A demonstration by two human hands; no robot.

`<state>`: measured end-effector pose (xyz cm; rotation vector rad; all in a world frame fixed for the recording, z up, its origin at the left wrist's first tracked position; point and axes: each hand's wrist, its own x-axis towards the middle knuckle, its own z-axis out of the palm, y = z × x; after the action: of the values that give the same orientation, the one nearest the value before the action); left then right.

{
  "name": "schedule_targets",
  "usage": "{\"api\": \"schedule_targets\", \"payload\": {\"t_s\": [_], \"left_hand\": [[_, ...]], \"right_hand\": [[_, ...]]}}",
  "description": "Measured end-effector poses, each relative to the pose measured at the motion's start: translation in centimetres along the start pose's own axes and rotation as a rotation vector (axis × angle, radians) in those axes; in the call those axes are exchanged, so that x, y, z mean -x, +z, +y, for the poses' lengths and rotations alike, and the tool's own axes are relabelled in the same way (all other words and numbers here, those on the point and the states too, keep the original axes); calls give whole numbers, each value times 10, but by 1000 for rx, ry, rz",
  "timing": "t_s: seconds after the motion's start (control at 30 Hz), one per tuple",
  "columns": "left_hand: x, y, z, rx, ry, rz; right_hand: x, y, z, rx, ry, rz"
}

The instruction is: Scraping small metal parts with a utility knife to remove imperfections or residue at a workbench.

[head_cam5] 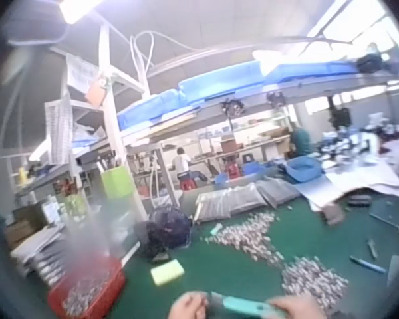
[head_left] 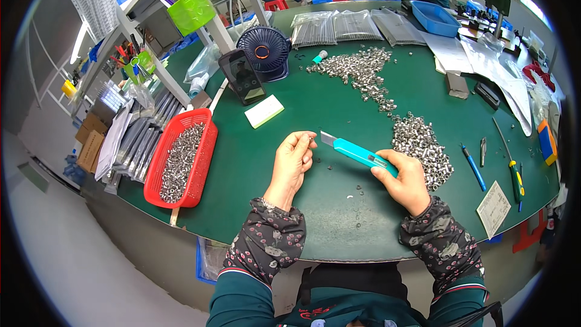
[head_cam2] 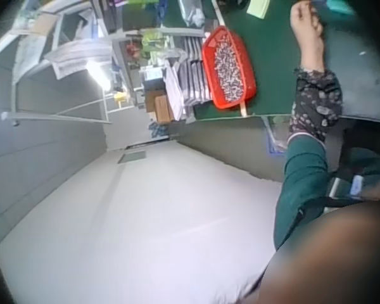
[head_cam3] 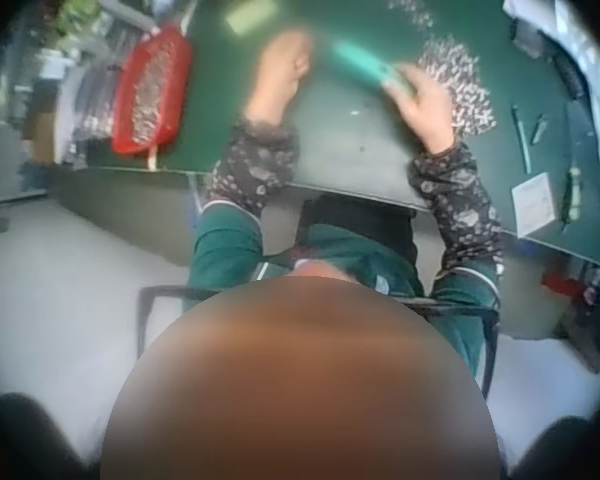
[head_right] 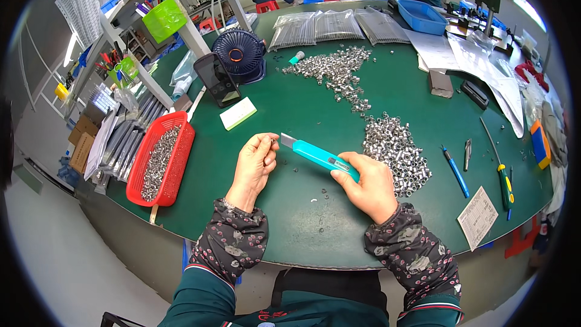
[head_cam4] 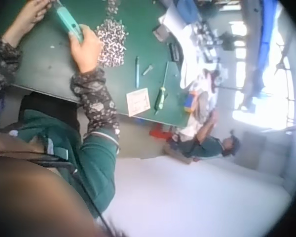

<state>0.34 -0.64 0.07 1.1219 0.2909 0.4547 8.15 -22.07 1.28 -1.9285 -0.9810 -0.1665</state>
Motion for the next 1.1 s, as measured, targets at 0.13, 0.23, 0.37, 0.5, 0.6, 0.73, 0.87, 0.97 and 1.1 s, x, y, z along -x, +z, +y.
{"api": "schedule_targets", "payload": {"t_s": [0.13, 0.23, 0.37, 0.5, 0.6, 0.73, 0.87, 0.97, 1.1], "left_hand": [[0, 0, 1, 10, 10, -26], [0, 1, 0, 6, 8, -41], [0, 3, -1, -34, 29, -51], [0, 2, -1, -126, 26, -59], [0, 0, -2, -76, -34, -25], [-1, -1, -1, 71, -74, -15], [0, -1, 1, 84, -87, -71], [-2, -3, 2, 102, -77, -66], [-1, -1, 4, 163, -65, -99]], "right_hand": [[-2, -2, 0, -88, 120, -146], [-2, -3, -2, -128, 142, -179], [-1, 0, 4, -150, 116, -180], [-1, -2, -1, -67, 80, -160], [2, -1, -8, 183, -110, -42], [-2, -2, -5, -50, -98, 235], [-1, 1, -2, -17, -86, 125], [-2, 0, -1, -63, -35, 119], [-2, 0, 0, -28, -32, 88]]}}
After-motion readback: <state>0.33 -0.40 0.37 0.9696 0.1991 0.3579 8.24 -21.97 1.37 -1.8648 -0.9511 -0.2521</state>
